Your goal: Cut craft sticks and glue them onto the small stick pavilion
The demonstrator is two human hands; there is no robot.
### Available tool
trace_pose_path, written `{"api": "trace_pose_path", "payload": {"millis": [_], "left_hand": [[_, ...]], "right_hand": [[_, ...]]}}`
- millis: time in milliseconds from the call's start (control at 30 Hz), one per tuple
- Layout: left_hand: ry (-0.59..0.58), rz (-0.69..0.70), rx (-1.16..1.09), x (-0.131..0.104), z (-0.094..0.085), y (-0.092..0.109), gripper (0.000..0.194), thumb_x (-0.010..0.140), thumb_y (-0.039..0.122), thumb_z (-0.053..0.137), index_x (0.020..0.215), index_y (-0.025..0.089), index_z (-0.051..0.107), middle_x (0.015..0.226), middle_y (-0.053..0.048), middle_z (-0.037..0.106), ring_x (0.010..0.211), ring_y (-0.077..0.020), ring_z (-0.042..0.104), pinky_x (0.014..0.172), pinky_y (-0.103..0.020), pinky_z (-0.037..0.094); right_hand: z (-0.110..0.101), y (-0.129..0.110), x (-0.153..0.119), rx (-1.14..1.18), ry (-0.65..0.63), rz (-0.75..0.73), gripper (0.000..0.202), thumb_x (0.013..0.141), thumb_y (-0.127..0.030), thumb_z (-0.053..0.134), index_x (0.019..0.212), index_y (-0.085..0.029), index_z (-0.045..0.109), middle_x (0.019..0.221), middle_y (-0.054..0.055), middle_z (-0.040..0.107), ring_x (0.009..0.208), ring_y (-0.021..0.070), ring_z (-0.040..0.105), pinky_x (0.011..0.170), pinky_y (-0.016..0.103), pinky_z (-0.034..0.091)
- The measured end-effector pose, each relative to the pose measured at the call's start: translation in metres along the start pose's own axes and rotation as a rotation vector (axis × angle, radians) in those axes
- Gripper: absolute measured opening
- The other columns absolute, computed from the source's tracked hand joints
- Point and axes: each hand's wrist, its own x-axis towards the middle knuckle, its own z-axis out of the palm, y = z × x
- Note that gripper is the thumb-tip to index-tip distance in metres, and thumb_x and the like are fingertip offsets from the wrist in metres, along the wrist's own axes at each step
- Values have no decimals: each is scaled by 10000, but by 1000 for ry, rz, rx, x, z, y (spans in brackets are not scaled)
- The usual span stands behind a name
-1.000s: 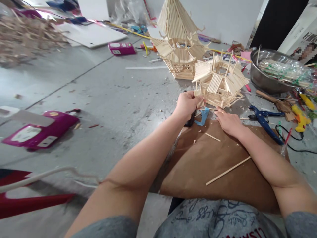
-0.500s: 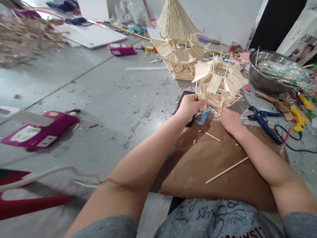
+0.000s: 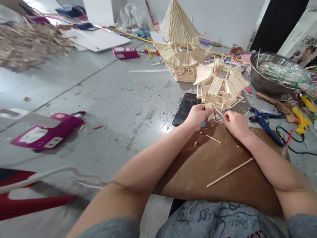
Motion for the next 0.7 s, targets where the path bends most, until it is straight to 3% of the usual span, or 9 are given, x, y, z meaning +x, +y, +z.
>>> {"api": "trace_pose_path", "payload": {"millis": [333,700], "left_hand": [[-23,17,-177,-5,7,-3,169,585,209,692,643,111,567,533,0,590,433,-85,518,448,-210,405],[-45,93,-138,-2,6,-6,189,562,228,712,655,110,597,582,-1,608,493,-79,538,491,-201,406]], "right_hand": [[10,1,3,552,113,-88,175,747,-265,478,762,-162,618,694,40,657,630,131,586,614,226,404],[9,4,3,527,99,-213,158,768,-260,479,769,-172,609,720,39,655,649,136,578,622,237,395]]}}
